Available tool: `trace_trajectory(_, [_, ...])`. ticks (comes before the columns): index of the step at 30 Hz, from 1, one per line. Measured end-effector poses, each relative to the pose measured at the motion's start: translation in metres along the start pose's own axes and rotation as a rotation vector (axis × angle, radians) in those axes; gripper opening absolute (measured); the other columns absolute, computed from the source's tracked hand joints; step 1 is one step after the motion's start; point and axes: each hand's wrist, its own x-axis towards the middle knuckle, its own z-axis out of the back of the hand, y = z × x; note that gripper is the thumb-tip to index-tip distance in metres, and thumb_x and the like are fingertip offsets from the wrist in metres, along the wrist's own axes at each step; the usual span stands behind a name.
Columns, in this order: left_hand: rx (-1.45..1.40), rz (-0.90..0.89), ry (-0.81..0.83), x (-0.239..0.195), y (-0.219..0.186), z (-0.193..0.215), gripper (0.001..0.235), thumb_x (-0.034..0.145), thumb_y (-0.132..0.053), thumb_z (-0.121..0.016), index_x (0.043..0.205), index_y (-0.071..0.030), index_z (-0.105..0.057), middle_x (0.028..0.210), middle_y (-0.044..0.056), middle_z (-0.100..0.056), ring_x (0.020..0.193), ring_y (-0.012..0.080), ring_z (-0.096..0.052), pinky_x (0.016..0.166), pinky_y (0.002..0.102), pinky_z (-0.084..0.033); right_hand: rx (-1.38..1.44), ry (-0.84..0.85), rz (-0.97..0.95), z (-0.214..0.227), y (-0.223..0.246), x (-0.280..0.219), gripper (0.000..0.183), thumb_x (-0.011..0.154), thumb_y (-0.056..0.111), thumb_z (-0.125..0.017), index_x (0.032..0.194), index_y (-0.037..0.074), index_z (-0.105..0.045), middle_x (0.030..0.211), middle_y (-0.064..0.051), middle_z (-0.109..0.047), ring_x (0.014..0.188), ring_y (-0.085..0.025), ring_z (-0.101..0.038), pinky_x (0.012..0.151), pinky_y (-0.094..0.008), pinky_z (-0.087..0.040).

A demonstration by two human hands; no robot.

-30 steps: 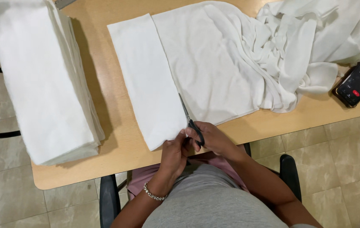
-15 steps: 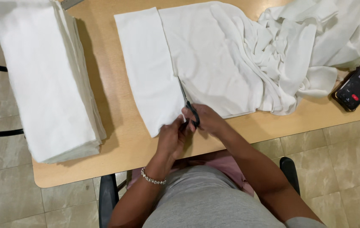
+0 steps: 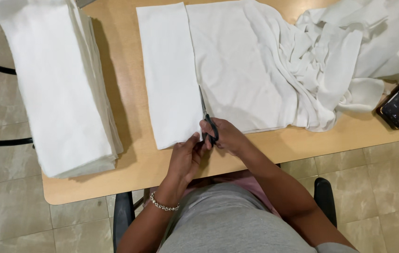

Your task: The person cuts a large white cloth into strips using scissors on a wooden table. After each cut, the person folds the strip and places it on a growing stack to the left. The process repeats with the remaining fabric.

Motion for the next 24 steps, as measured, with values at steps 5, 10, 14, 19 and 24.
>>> trace_trajectory(5, [0.012,0.015,0.025,0.001,0.001,0.008,0.020,0.098,-0.004,-0.068,0.084,0.009,-0.068,0.070,0.009,-0.057,0.068,0.0190,-0.064,0.074,0.032,-0.064,-0.022,0.008,0.007,-0.007,0.008,-0.010,0.050,0.097,0.055,-0.066,0.094,0.006,-0.063,0.052,-0.014,-0.059,0.040,-0.011,-0.037,0.039,-0.021,-0.030])
trace_trajectory(10, [-0.001,0.032,0.022,-0.002,-0.001,0.007,0.020,0.097,-0.004,-0.068,0.082,0.009,-0.066,0.069,0.009,-0.057,0.067,0.0195,-0.064,0.074,0.032,-0.065,-0.012,-0.004,0.018,-0.009,0.005,-0.013,0.047,0.096,0.053,-0.068,0.091,0.007,-0.063,0.051,-0.012,-0.057,0.042,-0.010,-0.036,0.040,-0.021,-0.029])
trace_trajectory(14, [-0.012,0.035,0.031,-0.008,-0.004,0.006,0.021,0.097,-0.004,-0.070,0.081,0.010,-0.067,0.068,0.009,-0.059,0.068,0.0194,-0.066,0.075,0.032,-0.065,0.018,-0.003,0.000,-0.006,0.000,-0.008,0.049,0.095,0.056,-0.069,0.091,0.007,-0.063,0.049,-0.013,-0.056,0.040,-0.011,-0.035,0.039,-0.021,-0.028])
trace_trajectory(19, [0.004,0.035,0.033,-0.014,-0.007,0.003,0.021,0.097,-0.005,-0.069,0.083,0.011,-0.068,0.071,0.012,-0.061,0.071,0.0206,-0.066,0.083,0.037,-0.064,0.041,0.012,-0.012,-0.007,0.009,-0.004,0.053,0.095,0.061,-0.066,0.092,0.008,-0.063,0.049,-0.014,-0.056,0.039,-0.010,-0.035,0.037,-0.019,-0.027])
trace_trajectory(24, [-0.013,0.030,0.016,-0.018,-0.009,0.002,0.021,0.097,-0.004,-0.068,0.084,0.013,-0.068,0.073,0.014,-0.062,0.074,0.0233,-0.069,0.086,0.039,-0.063,-0.018,0.015,-0.007,-0.008,0.014,-0.001,0.052,0.095,0.059,-0.069,0.089,0.007,-0.062,0.049,-0.013,-0.056,0.041,-0.010,-0.037,0.039,-0.020,-0.026])
